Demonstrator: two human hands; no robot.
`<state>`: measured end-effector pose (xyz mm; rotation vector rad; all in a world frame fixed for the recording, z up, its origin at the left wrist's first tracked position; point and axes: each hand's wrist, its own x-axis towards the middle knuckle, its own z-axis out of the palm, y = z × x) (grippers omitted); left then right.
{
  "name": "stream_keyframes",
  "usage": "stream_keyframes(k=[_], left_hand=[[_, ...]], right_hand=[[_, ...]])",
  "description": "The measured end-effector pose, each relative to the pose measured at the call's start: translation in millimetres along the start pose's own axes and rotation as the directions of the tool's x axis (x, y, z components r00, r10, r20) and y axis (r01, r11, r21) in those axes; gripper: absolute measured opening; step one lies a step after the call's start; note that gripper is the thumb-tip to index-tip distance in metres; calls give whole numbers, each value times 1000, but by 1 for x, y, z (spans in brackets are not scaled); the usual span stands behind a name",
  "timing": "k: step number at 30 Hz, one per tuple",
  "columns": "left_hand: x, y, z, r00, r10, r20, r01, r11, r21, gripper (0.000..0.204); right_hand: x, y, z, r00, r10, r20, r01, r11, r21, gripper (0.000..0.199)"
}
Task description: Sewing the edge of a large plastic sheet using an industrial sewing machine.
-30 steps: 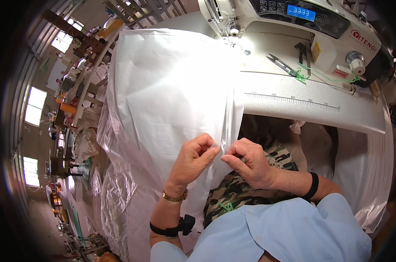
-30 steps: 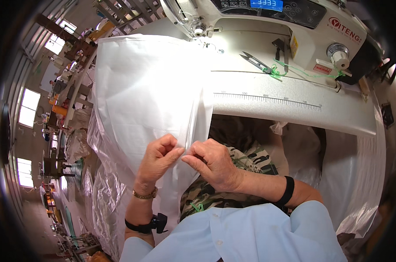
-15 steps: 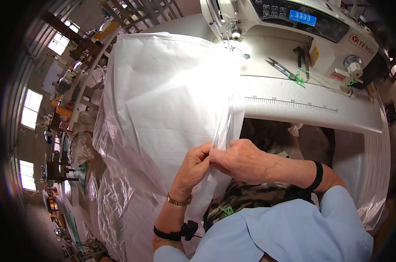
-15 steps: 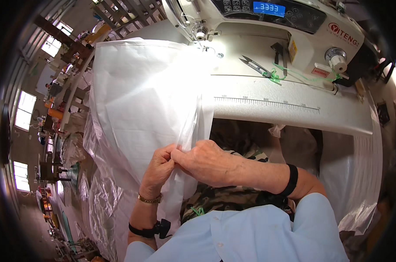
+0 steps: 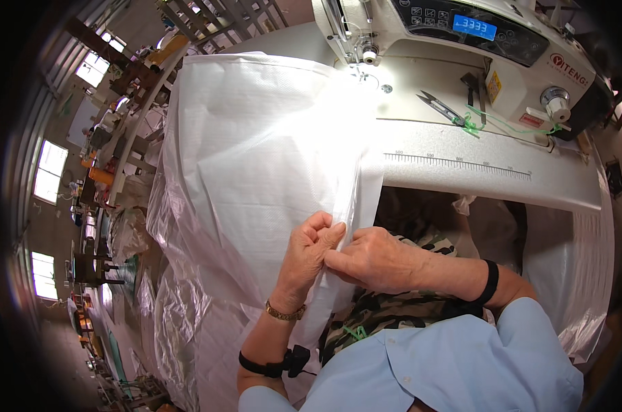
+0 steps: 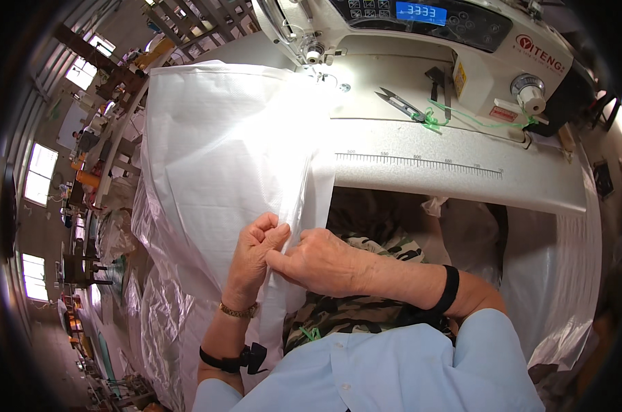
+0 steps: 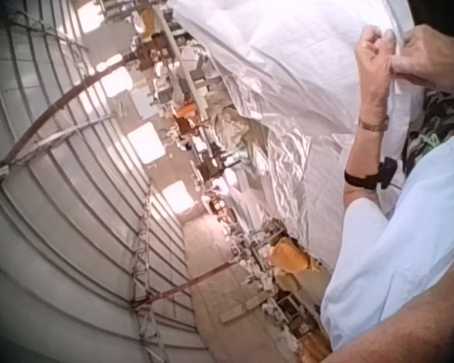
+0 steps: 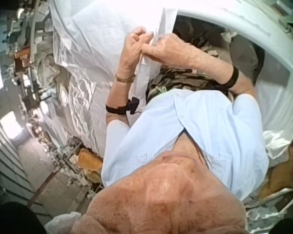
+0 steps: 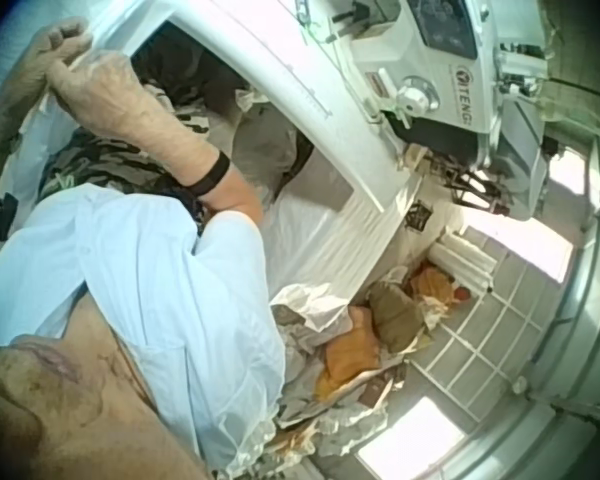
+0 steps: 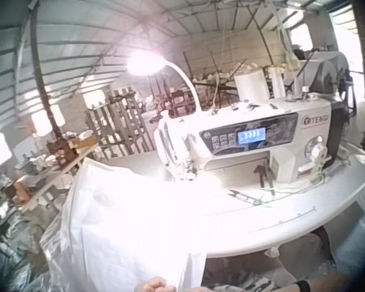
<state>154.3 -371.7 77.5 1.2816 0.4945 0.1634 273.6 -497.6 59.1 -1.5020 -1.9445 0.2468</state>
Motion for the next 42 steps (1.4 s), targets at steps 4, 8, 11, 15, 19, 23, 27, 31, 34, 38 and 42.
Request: stream_keyframes(k=[4,8,11,15,19,23,27,31,34,38,42], left_hand=[[1,7,-5,984,145,-101,-96,917,387,17],[1,12,3,931,348,-112,-234,802,550,15],[1,12,2,958,275,-86,-201,852,483,14],[3,7,2,982,169,-86,-130,930,343,15],[5,1,-1,985,163,-57,-128,912,389,17],[6,-4,-1,980,193,-40,-167,923,347,16],[8,-1,-1,987,157,-43,-134,935,329,14],[3,4,-4,990,139,-30,-123,945,303,11],[7,3,-1,992,127,12,-125,955,269,10],[10,-4,-1,988,146,47,-153,942,299,11],[8,1,-1,982,179,50,-182,870,457,10]], right_hand=[[-8,-1,28,891,285,-354,-48,834,549,16],[-2,-9,72,739,549,-390,-200,732,652,21],[-7,-4,72,925,312,-215,-191,873,448,16],[-20,8,43,899,299,-320,-176,916,360,13],[-41,20,37,609,610,-506,-401,788,467,28],[-45,28,68,525,790,-318,-452,574,683,26],[-38,24,61,628,758,-177,-269,425,864,23],[-31,-11,20,699,674,-242,-75,404,912,22],[-33,-10,13,852,476,-219,-251,738,627,21],[-26,-16,23,874,444,-199,-240,749,617,21],[-24,-18,23,900,374,-225,-227,842,490,21]])
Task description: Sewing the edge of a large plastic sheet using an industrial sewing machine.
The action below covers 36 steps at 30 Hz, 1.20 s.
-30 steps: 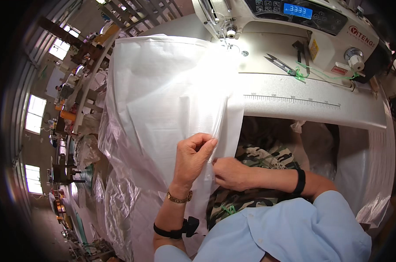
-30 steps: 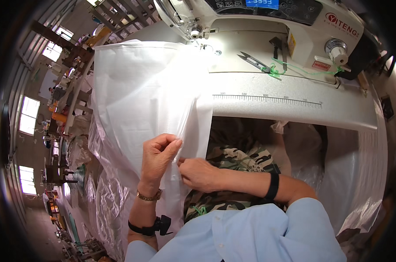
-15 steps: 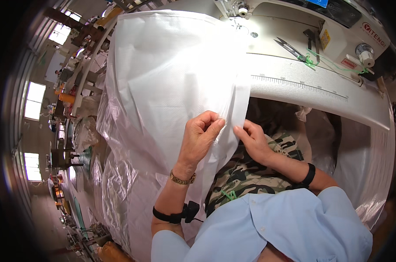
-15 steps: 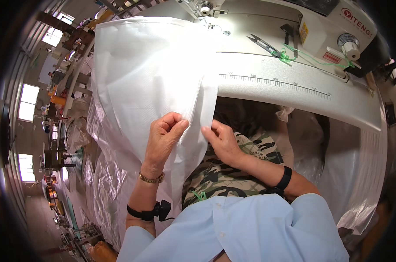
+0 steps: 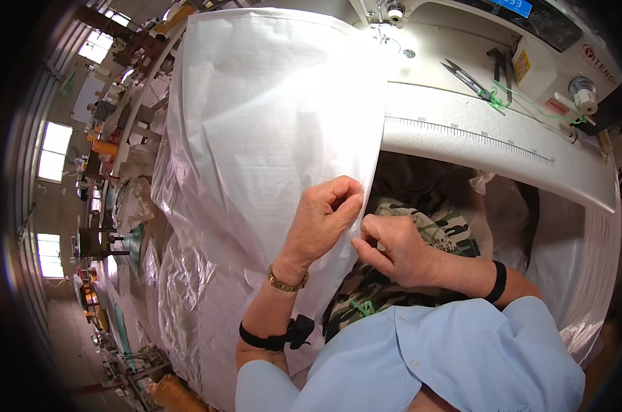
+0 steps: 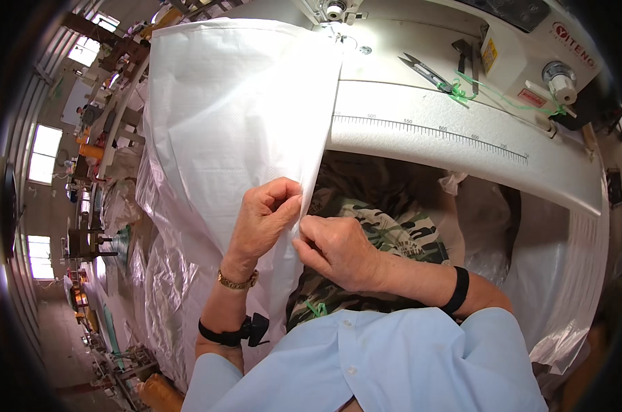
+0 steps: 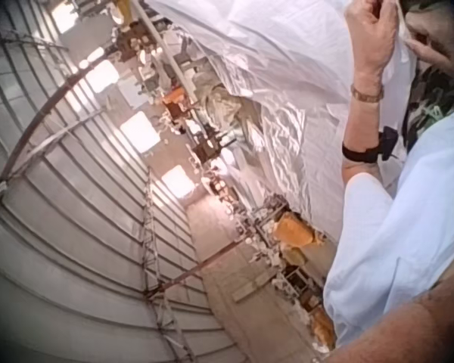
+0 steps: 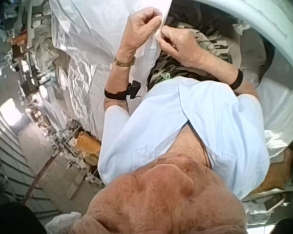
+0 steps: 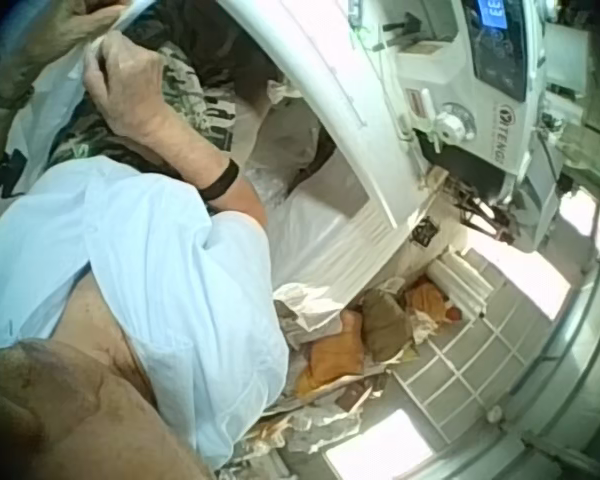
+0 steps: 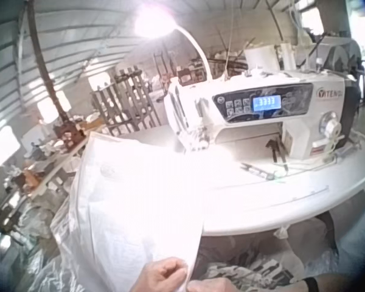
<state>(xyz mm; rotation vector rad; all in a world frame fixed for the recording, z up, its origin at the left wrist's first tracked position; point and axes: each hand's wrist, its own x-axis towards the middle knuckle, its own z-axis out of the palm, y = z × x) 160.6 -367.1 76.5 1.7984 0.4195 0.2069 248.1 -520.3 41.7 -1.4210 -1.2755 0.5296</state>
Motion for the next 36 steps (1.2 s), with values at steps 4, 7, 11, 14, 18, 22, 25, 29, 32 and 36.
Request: stream_keyframes(k=[4,7,11,14,18,22,25,29,32,36], left_hand=[[1,2,0,998,54,-15,-53,996,74,11],[1,7,-3,991,122,-48,-111,974,197,14],[-3,1,-15,1000,-4,31,0,990,142,20],[-8,4,-17,998,49,-33,-39,969,243,22],[-4,33,-25,978,178,-106,-128,921,369,17],[14,104,-57,901,405,154,-396,626,671,9],[25,150,-54,796,409,446,-565,238,790,6],[23,133,-47,782,257,568,-603,79,794,10],[8,74,-47,810,287,511,-564,141,814,7],[-4,14,-40,847,404,347,-464,240,853,9]], right_hand=[[8,6,3,960,-278,-25,265,937,-227,20],[15,11,12,929,-370,-14,346,882,-320,19],[27,18,8,861,-497,113,503,792,-347,15],[22,34,0,993,-75,-88,82,994,73,14],[51,89,36,869,389,-305,-249,877,411,16],[150,39,63,957,-289,36,263,911,318,15],[186,26,67,939,-330,97,269,881,389,16],[160,53,85,965,-173,197,125,964,235,16],[122,65,106,945,-158,287,129,985,118,17],[95,64,27,814,-99,572,189,977,-100,18]])
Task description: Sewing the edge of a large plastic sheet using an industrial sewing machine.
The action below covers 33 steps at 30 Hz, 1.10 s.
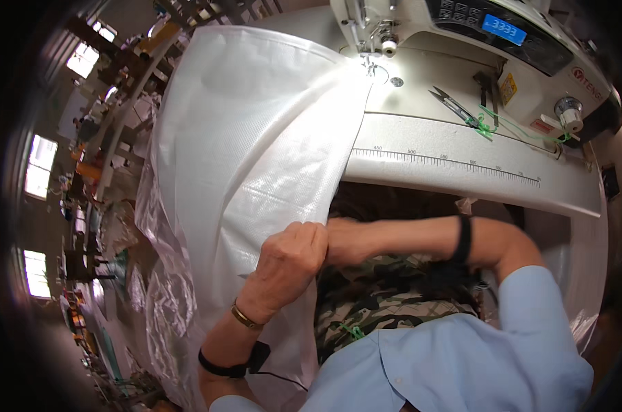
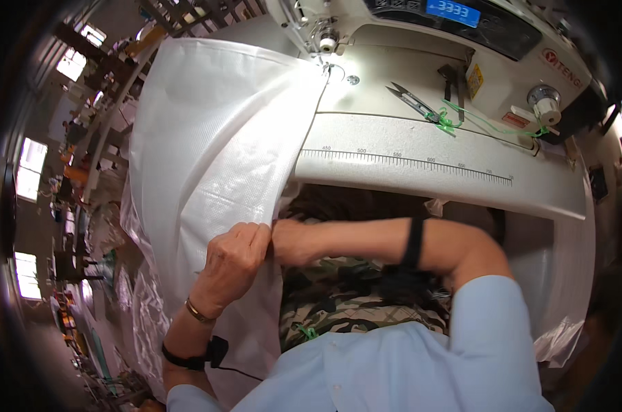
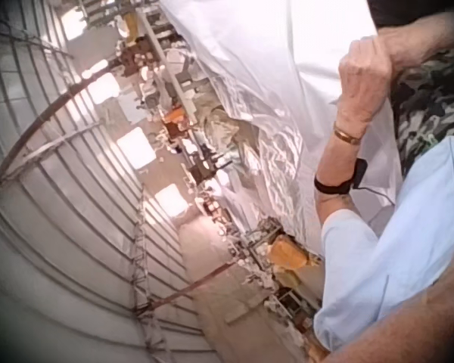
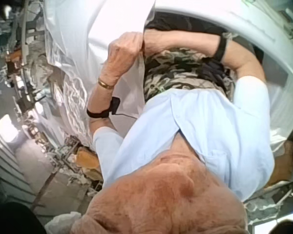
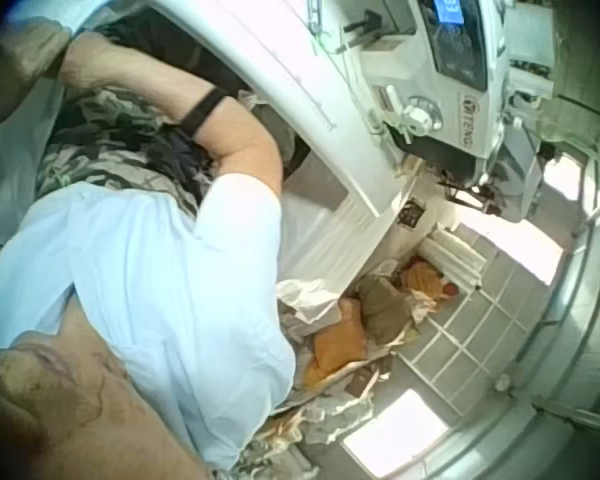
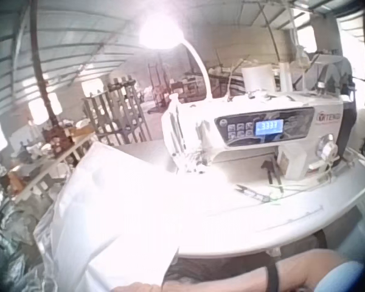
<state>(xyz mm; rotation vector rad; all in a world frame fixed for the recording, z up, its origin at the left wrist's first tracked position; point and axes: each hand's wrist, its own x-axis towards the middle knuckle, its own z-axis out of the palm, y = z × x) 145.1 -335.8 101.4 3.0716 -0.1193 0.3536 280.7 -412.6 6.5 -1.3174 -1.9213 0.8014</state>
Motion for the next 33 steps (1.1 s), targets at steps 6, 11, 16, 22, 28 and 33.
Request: stream_keyframes(k=[6,11,16,22,28,33], left_hand=[[-13,11,30,979,-144,-143,141,989,-34,11],[-12,19,40,956,-203,-211,196,979,-56,10],[-13,21,40,943,-245,-224,238,969,-60,10],[-14,19,42,935,-260,-240,246,965,-88,11],[-14,18,41,935,-275,-224,255,960,-113,10],[-15,18,41,929,-274,-247,251,960,-123,10]], right_hand=[[-19,-10,-145,940,157,-302,-280,860,-426,17],[-23,41,-180,891,-10,-454,-310,718,-623,6],[-23,42,-179,864,66,-499,-388,720,-576,6],[-29,52,-181,879,-7,-476,-327,719,-613,6],[-28,42,-189,913,84,-398,-329,729,-601,9],[-26,37,-192,941,82,-327,-285,714,-640,11]])
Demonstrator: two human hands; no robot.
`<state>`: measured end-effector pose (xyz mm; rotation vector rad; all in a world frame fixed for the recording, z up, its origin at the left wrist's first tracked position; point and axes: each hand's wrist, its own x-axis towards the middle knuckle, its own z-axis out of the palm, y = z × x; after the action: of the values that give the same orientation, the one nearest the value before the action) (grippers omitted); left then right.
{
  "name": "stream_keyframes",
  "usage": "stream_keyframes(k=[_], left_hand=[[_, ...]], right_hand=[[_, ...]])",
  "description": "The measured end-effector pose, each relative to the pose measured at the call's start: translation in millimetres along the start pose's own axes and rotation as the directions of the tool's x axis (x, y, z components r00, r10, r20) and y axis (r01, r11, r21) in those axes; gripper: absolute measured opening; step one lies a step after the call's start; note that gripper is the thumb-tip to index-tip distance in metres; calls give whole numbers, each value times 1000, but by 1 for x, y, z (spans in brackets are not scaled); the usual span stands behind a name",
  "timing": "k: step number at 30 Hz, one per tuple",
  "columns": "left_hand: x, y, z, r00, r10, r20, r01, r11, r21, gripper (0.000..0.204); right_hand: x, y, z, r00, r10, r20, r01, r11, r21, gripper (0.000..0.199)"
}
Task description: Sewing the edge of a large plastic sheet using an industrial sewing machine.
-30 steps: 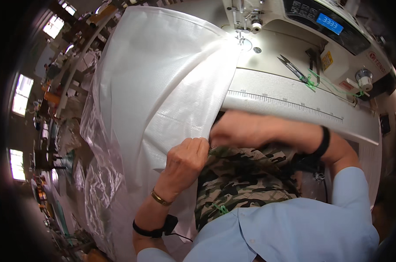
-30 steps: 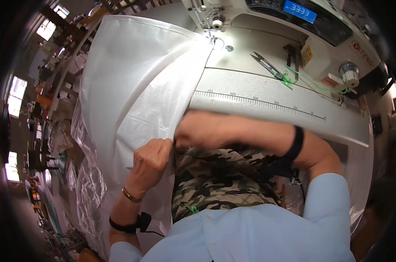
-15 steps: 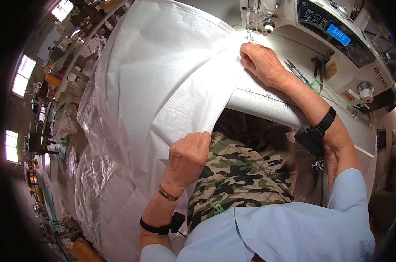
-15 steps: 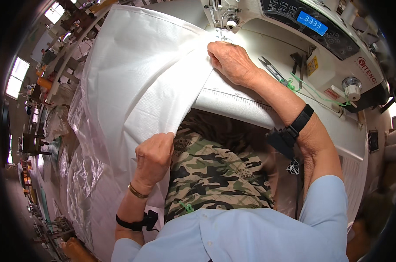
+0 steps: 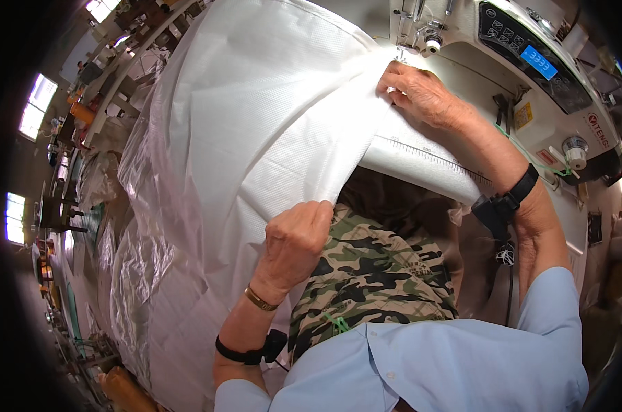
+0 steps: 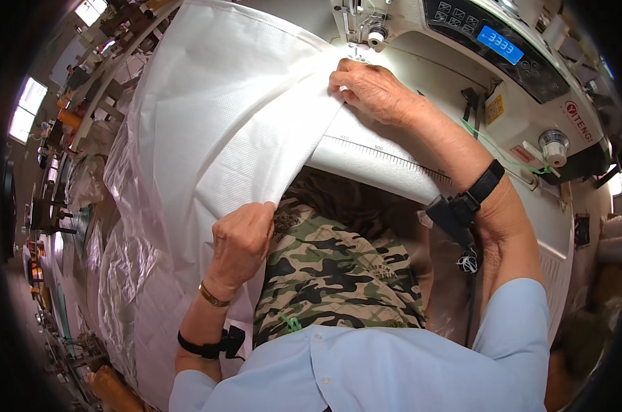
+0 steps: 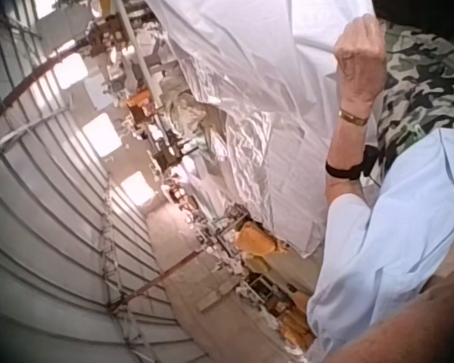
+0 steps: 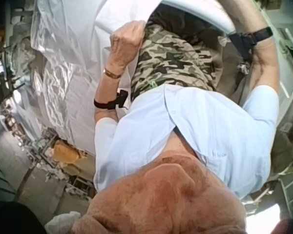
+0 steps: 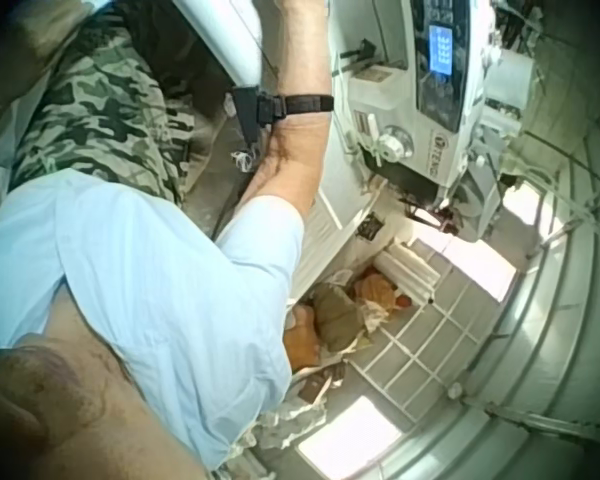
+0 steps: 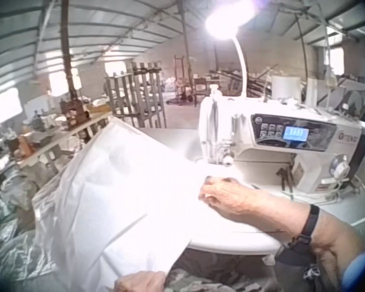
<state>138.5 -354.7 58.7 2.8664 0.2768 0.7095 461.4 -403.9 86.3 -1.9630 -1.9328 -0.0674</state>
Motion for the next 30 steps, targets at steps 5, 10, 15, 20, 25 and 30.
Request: stream_keyframes(k=[5,10,15,20,25,30], left_hand=[[0,0,0,1000,-2,14,2,1000,9,10],[-1,1,-1,1000,-11,15,11,1000,10,11],[3,10,-8,996,-74,44,72,997,27,14],[10,22,-18,991,-135,22,134,991,30,26],[7,36,-26,978,-203,38,204,979,-23,49],[3,38,-21,984,-171,46,177,972,-152,54]], right_hand=[[4,-1,-10,991,-17,133,14,1000,21,11],[6,2,-8,991,-16,137,19,1000,-24,7],[7,-1,-12,992,-21,126,27,999,-41,6],[6,8,-5,992,-84,90,86,996,-21,3],[8,11,-11,989,-21,144,21,1000,6,6],[11,5,-20,979,39,200,-55,996,75,9]])
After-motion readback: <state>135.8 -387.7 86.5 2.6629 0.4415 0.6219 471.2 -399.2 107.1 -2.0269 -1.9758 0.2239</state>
